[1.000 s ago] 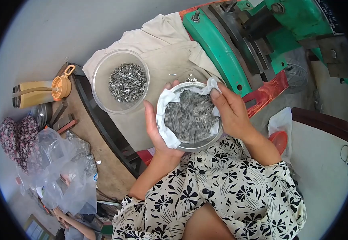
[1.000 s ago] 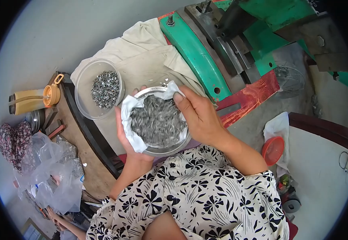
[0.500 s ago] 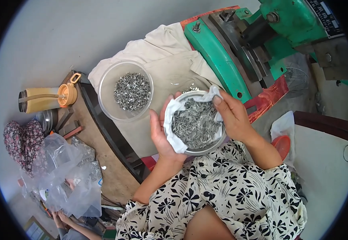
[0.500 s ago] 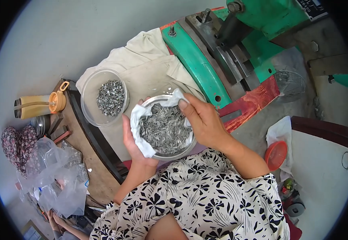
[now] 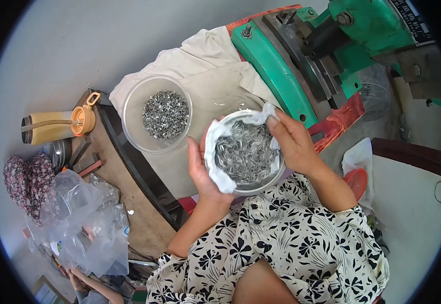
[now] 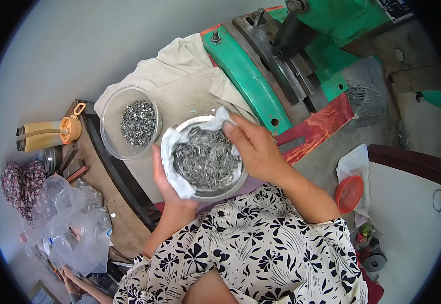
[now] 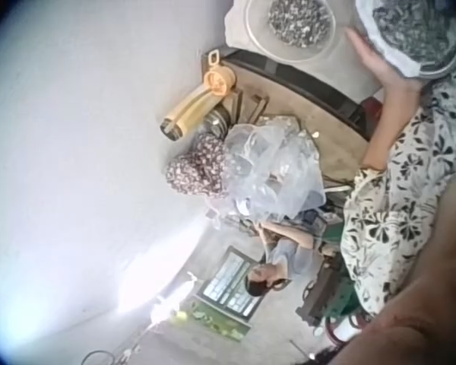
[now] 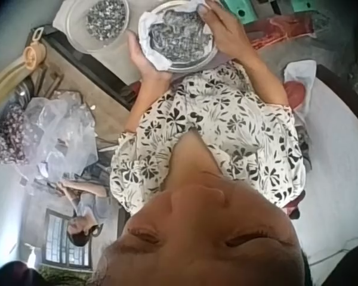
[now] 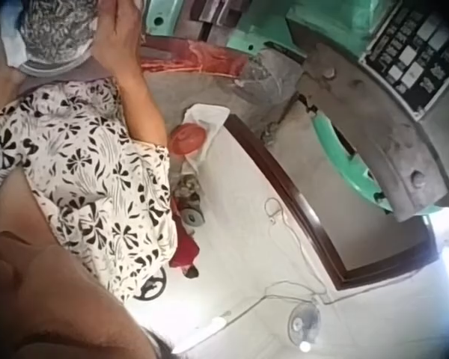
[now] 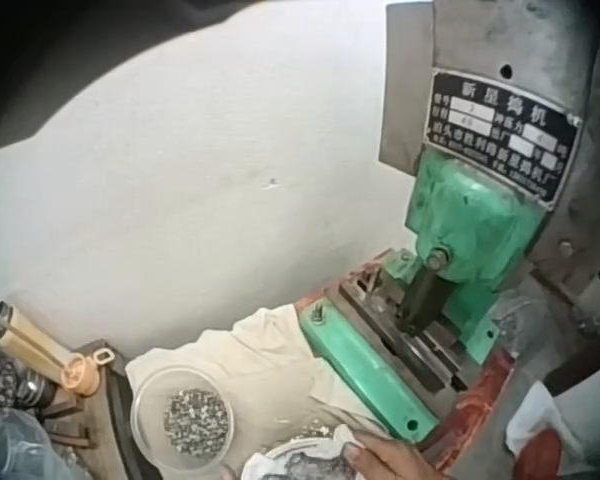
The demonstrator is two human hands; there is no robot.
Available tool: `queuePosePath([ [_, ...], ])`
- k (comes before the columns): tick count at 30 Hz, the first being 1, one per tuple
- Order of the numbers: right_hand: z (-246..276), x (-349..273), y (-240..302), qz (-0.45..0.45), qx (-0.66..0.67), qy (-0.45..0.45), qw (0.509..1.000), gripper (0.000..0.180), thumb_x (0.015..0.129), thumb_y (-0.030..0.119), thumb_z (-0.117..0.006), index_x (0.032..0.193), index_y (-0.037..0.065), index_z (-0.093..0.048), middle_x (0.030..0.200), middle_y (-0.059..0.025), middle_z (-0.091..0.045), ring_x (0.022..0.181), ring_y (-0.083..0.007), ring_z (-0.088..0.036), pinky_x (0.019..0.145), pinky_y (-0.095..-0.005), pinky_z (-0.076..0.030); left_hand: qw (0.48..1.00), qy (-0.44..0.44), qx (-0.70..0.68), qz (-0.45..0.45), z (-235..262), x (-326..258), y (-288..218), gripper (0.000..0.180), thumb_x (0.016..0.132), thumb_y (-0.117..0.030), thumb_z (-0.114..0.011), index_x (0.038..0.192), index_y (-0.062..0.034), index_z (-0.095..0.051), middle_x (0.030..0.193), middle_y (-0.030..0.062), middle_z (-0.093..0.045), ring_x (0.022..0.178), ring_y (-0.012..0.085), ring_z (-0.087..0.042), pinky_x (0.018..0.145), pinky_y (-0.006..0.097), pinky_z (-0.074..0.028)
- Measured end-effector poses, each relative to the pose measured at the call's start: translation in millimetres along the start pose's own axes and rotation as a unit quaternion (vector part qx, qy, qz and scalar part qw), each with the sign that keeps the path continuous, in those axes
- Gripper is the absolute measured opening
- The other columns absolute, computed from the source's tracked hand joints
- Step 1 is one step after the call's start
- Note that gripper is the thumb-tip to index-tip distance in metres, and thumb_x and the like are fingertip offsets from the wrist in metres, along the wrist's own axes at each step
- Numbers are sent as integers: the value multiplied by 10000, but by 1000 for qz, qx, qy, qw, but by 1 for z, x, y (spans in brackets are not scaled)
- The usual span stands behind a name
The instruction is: Manually arranging small metal teeth on a guide strip and processing them with a mechanical press.
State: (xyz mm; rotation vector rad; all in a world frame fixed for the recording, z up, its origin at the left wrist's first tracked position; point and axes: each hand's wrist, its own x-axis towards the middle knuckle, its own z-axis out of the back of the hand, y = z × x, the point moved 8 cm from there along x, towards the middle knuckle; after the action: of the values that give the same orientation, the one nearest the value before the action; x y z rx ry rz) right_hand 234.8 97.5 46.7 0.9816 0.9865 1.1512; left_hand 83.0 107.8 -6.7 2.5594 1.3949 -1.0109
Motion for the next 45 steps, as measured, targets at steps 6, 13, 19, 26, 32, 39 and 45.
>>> queuePosePath([
  [6,1,2,0,11,6,-6,1000,329,1063,277,-474,1151,-13,-602,737,-63,-538,698,-120,-467,655,-306,-424,1000,17,14,-3,4,2,-1,691,1051,-555,-291,1396,16,-473,1409,141,-540,1307,293,-502,1127,450,-387],
  [13,-1,1,-1,-11,-24,17,1000,334,1059,270,-481,1181,-18,-598,742,-85,-563,686,-137,-487,644,-319,-430,999,34,26,-13,-1,3,0,685,1049,-552,-293,1388,12,-479,1376,157,-564,1275,300,-532,1116,445,-396],
  [19,-4,-1,3,37,2,-6,999,355,1070,288,-461,1179,-22,-597,739,-54,-548,693,-106,-466,646,-294,-427,1000,7,-24,-16,2,4,1,611,1055,-504,-311,1391,-27,-491,1335,159,-592,1209,318,-579,1058,465,-452],
  [26,-3,-3,1,11,-21,7,1000,323,1062,272,-483,1184,0,-606,697,-65,-514,654,-122,-455,626,-299,-424,999,1,-30,-10,6,6,2,605,1047,-515,-333,1375,-41,-516,1335,159,-597,1215,316,-581,1058,472,-455],
  [32,-3,-2,-2,-6,-4,18,1000,308,1059,258,-485,1164,-12,-591,697,-105,-505,649,-133,-448,610,-323,-415,999,-17,34,-23,1,1,-2,710,1044,-562,-308,1441,18,-413,1440,151,-509,1322,295,-494,1127,455,-386],
  [39,-3,1,7,24,-8,25,999,322,1061,257,-486,1167,-30,-586,759,-108,-560,698,-143,-491,665,-313,-439,1000,-17,-1,-11,4,2,1,677,1042,-558,-305,1395,-7,-479,1390,158,-551,1288,304,-525,1106,463,-410],
  [45,-5,0,5,13,8,31,999,356,1073,290,-457,1198,-15,-592,782,-68,-562,729,-128,-488,687,-300,-440,999,-44,14,-16,-1,1,0,706,1039,-571,-290,1396,10,-475,1378,171,-562,1266,312,-546,1098,468,-423],
])
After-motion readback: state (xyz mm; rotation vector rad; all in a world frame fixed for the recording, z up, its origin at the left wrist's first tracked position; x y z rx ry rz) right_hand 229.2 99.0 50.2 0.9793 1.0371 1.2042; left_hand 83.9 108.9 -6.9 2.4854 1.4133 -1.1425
